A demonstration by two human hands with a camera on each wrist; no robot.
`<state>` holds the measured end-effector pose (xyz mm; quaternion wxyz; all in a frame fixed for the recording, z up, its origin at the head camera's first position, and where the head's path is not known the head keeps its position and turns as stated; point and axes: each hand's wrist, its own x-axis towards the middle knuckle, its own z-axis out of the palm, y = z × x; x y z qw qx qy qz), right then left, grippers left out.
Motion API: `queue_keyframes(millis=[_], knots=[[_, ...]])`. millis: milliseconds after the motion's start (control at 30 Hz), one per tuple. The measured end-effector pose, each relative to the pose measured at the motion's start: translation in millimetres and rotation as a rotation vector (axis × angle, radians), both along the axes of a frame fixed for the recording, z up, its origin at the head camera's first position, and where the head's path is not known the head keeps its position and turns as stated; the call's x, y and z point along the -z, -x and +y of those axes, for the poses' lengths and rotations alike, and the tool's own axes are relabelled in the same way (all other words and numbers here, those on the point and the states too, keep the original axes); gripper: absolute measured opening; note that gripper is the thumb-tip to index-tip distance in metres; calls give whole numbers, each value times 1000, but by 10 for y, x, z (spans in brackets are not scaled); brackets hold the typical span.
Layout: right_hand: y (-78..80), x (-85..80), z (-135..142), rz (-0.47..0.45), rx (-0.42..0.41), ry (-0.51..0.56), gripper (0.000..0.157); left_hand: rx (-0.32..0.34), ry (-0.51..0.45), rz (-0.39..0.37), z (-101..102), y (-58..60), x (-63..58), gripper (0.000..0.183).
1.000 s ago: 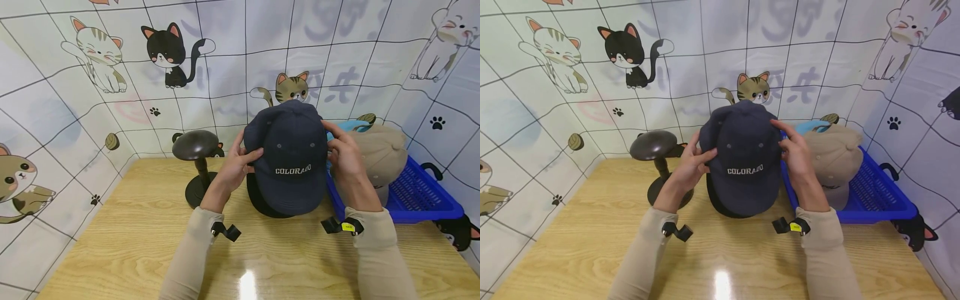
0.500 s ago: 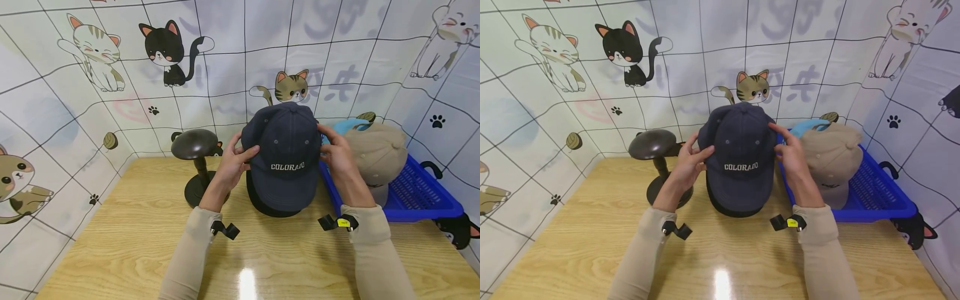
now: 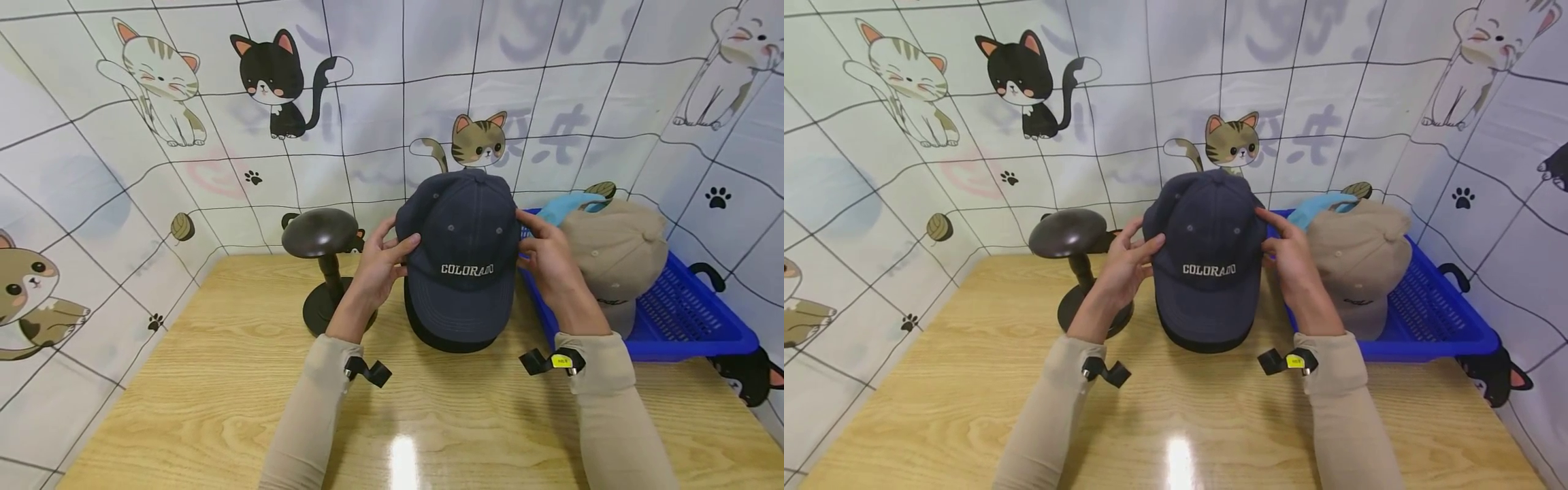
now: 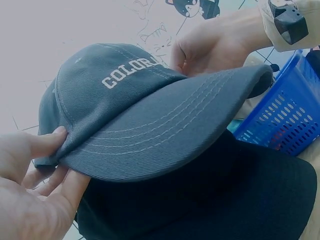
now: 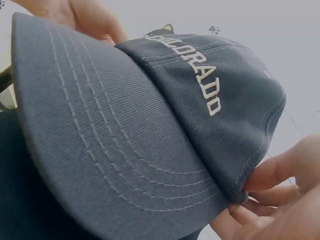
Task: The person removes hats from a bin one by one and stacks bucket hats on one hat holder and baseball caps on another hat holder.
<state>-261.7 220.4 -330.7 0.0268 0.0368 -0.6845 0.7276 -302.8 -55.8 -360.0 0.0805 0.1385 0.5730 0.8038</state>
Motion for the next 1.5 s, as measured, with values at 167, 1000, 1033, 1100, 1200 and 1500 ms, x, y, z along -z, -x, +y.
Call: queue_keyframes(millis=[167, 1000, 1033, 1100, 1200, 1500], knots=[[5, -1, -6, -12, 1, -4, 75, 9, -43, -18, -15, 25, 7, 49], [-61, -18, -73, 61, 82, -92, 62, -84, -15, 2, -58, -16, -46, 53], [-69, -27, -72, 70, 80, -99, 62, -83, -22, 2, -55, -16, -49, 53], [-82, -42, -70, 80, 72, -92, 62, -83, -34, -2, -48, -17, -54, 54], [-89, -46, -65, 87, 79, -87, 62, -85, -46, -6, -38, -11, -52, 54], [-41, 5, -50, 15, 76, -126, 61, -83, -24, -1, -39, 26, -8, 56]])
